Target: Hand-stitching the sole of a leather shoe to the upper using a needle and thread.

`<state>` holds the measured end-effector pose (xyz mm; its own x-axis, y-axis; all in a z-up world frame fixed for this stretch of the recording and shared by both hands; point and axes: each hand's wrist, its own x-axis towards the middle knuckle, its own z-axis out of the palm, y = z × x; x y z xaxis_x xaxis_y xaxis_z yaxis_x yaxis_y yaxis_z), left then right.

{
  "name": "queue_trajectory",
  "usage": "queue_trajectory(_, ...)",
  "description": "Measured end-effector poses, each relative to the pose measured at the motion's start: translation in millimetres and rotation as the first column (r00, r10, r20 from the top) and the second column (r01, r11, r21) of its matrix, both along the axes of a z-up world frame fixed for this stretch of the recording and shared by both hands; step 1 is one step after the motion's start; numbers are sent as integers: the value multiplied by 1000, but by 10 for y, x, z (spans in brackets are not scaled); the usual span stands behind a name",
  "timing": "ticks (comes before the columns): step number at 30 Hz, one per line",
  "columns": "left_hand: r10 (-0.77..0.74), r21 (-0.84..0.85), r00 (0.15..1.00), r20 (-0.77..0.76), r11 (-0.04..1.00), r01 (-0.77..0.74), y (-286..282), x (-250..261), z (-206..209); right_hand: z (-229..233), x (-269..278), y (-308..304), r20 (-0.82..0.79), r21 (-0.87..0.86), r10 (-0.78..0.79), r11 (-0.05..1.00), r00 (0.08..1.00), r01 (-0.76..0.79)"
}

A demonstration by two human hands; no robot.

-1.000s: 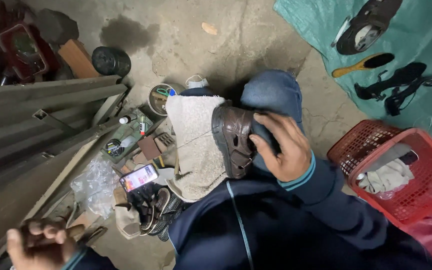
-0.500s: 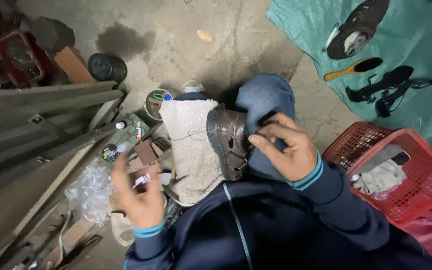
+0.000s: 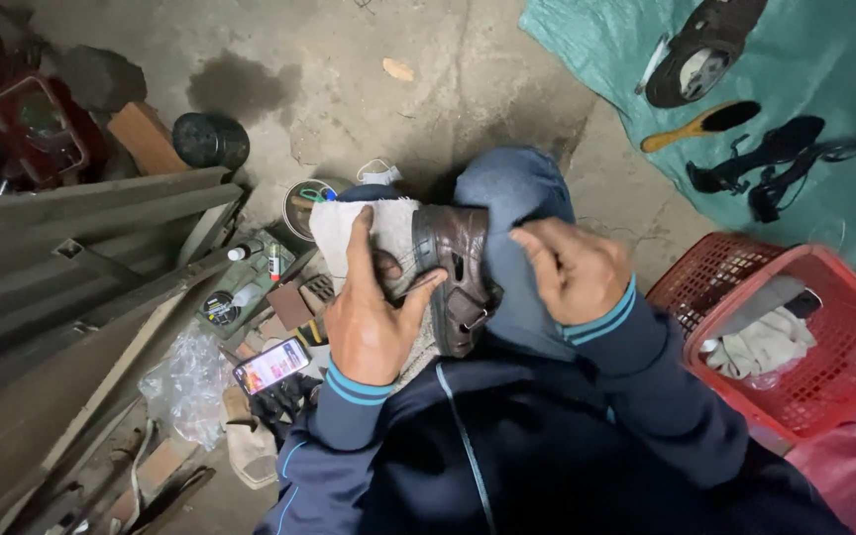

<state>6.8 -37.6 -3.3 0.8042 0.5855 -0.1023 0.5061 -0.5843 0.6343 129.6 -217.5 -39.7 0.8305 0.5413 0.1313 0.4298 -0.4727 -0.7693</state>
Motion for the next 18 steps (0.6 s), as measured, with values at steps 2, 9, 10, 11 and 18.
queue_trajectory(2, 6, 20, 999, -43, 1000, -5, 23, -15, -2, -156, 76, -120, 52, -68, -65, 995, 997, 68)
queue_trajectory(9, -18, 104, 999, -30, 994, 21, 124, -122, -81, -434, 359, -624, -190, 220, -117, 962, 975, 159)
queue_trajectory(10, -20, 101, 999, -31, 995, 23, 83, -137, -89, -314, 308, -524, -190, 217, -120, 963, 974, 161)
queue_trajectory(11, -26, 50, 999, -24, 998, 27, 50, -137, -91, -196, 279, -410, -327, 502, 36, 853, 944, 141)
queue_trajectory(18, 97, -419, 991, 98, 907, -48, -223, -203, -78, -365, 63, -56, -294, 916, 634, 400, 715, 21)
